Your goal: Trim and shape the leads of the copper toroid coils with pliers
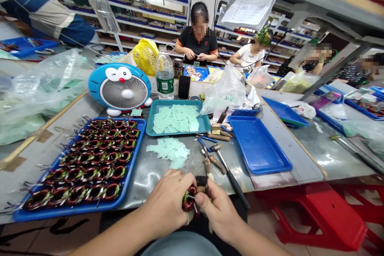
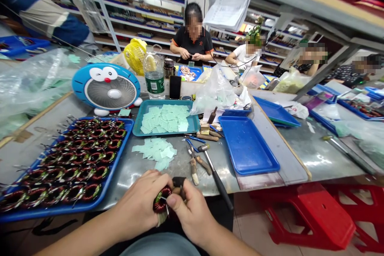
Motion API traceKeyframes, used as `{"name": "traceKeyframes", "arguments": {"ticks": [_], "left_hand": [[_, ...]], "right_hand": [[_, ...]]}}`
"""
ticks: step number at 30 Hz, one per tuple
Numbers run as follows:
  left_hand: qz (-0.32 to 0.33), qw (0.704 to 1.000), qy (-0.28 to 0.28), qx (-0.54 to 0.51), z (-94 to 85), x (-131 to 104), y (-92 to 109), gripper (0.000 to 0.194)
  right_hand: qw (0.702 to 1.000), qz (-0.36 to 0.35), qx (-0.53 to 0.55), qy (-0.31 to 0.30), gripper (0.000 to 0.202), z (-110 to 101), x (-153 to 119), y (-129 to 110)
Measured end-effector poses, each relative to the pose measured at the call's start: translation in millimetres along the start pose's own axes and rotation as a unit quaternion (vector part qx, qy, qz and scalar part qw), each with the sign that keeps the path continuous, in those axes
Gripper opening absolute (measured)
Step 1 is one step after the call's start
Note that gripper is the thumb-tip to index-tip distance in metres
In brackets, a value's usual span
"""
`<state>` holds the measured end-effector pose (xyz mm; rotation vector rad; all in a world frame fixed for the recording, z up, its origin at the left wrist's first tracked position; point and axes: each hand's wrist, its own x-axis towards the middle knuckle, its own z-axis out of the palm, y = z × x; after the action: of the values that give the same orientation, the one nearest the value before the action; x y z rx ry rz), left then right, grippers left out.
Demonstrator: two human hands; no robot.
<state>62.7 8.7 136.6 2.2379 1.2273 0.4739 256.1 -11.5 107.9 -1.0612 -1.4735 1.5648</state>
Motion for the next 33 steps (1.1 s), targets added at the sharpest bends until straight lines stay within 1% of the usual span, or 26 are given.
{"name": "traceKeyframes", "arguments": {"ticks": [3, 5, 8, 11, 15, 17, 19, 21, 24, 26, 28, 30, 33], "left_hand": [[-0.001, 1.0, -0.007, 0.012, -0.5, -1, 1, 0.019], [-0.002, 1.0, -0.007, 0.012, -1.1, -1, 3, 0.019], [-0.032, 0.999, -0.018, -0.005, -0.8, -3, 5, 0.023], [-0.054, 0.998, -0.031, -0.014, 2.1, -5, 5, 0.027], [-0.019, 0.999, -0.029, 0.005, 4.9, -7, 3, 0.022], [-0.008, 1.0, -0.025, 0.008, 3.7, -7, 3, 0.021], [-0.022, 0.999, -0.025, -0.002, 1.6, -7, 4, 0.022], [-0.048, 0.998, -0.034, -0.022, 0.3, -8, 6, 0.026], [-0.071, 0.996, -0.043, -0.037, 2.5, -10, 5, 0.029], [-0.059, 0.997, -0.034, -0.031, 5.6, -13, 4, 0.028], [-0.034, 0.999, -0.015, -0.022, 8.4, -15, 2, 0.028], [-0.017, 1.0, 0.0, -0.02, 10.4, -17, 1, 0.029], [-0.024, 0.999, 0.002, -0.032, 12.8, -18, -1, 0.031]], "right_hand": [[1.0, 0.016, -0.023, -0.001, 0.044, 3, -2, 1], [0.999, -0.001, -0.038, 0.008, 0.045, 3, -2, 4], [1.0, -0.017, -0.009, 0.007, 0.048, 4, -2, 9], [1.0, 0.002, 0.008, -0.013, 0.046, 5, -2, 8], [0.999, 0.044, 0.018, -0.017, 0.045, 6, -3, -3], [0.999, 0.038, 0.012, -0.016, 0.045, 5, -3, -6], [1.0, 0.02, -0.007, -0.015, 0.047, 5, -2, -5], [1.0, 0.016, -0.011, -0.015, 0.048, 5, -2, -2], [0.999, 0.044, 0.02, -0.023, 0.049, 6, -1, 2], [0.997, 0.061, 0.022, -0.032, 0.049, 7, -1, 1], [0.998, 0.054, 0.005, -0.039, 0.05, 7, -1, 0], [0.999, 0.026, 0.0, -0.046, 0.051, 7, -1, -1], [0.998, 0.001, 0.027, -0.052, 0.051, 8, 0, 1]]}}
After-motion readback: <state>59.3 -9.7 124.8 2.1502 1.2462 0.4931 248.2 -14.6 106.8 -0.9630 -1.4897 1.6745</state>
